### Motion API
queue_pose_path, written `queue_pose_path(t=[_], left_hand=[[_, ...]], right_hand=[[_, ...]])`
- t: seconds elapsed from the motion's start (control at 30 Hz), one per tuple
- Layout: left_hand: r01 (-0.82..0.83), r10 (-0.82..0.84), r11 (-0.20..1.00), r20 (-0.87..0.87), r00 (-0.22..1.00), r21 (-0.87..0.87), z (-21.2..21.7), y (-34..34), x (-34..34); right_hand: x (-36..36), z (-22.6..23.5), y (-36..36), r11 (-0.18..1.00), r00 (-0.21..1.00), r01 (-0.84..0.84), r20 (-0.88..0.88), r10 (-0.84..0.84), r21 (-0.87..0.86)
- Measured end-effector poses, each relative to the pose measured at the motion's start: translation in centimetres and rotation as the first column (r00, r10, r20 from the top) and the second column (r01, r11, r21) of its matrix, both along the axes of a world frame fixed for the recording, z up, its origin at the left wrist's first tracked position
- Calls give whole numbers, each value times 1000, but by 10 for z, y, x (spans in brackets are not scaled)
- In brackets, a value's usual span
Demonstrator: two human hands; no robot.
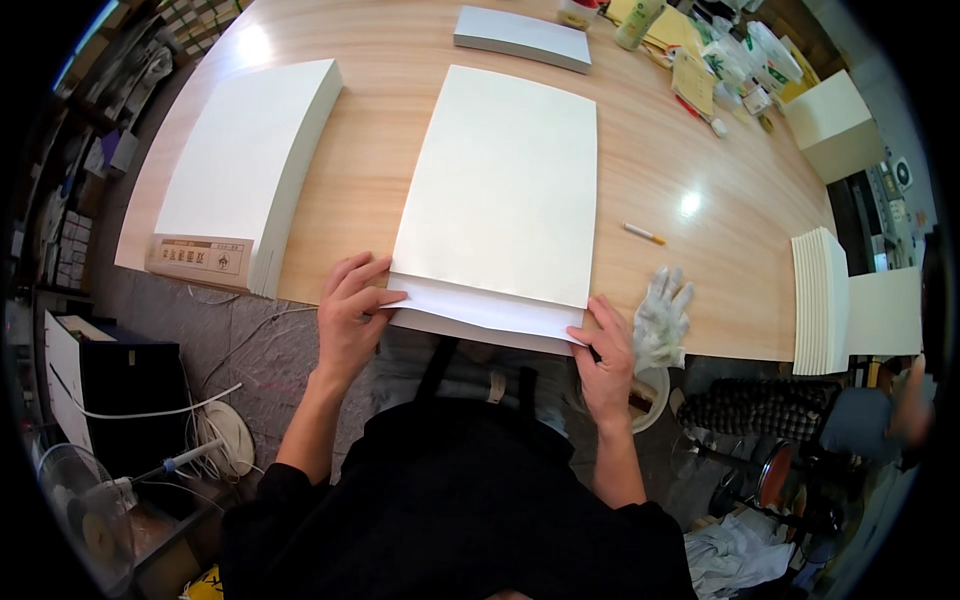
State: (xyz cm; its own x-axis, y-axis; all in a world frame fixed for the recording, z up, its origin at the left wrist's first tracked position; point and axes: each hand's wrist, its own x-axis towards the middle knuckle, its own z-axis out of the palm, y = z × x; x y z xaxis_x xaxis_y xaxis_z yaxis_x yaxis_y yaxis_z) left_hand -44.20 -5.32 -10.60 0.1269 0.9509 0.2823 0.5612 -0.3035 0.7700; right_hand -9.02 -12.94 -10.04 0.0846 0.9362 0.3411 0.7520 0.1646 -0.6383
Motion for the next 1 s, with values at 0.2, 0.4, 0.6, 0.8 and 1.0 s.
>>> queue_pose_path(t=[0.2, 0.4, 0.6, 0.8, 1.0], left_hand=[[-11, 15, 1000, -152, 988, 25, 10, 1, 0], [434, -400, 901, -351, 846, 19, 65, 44, 7], [454, -509, 851, -203, 836, -265, 53, 103, 22], [294, -358, 929, -336, 871, -226, 41, 103, 48], [342, -427, 904, -552, 716, -256, 52, 112, 58]], right_hand=[[2, 12, -2, 994, 999, -6, -43, 1, -114], [-6, 27, 23, 988, 993, -67, -110, 52, -138], [-1, 4, 75, 997, 954, -30, -299, 8, -71], [-12, 5, 86, 994, 994, 100, -47, -99, 38], [-12, 6, 85, 992, 994, 99, 29, -102, 74]])
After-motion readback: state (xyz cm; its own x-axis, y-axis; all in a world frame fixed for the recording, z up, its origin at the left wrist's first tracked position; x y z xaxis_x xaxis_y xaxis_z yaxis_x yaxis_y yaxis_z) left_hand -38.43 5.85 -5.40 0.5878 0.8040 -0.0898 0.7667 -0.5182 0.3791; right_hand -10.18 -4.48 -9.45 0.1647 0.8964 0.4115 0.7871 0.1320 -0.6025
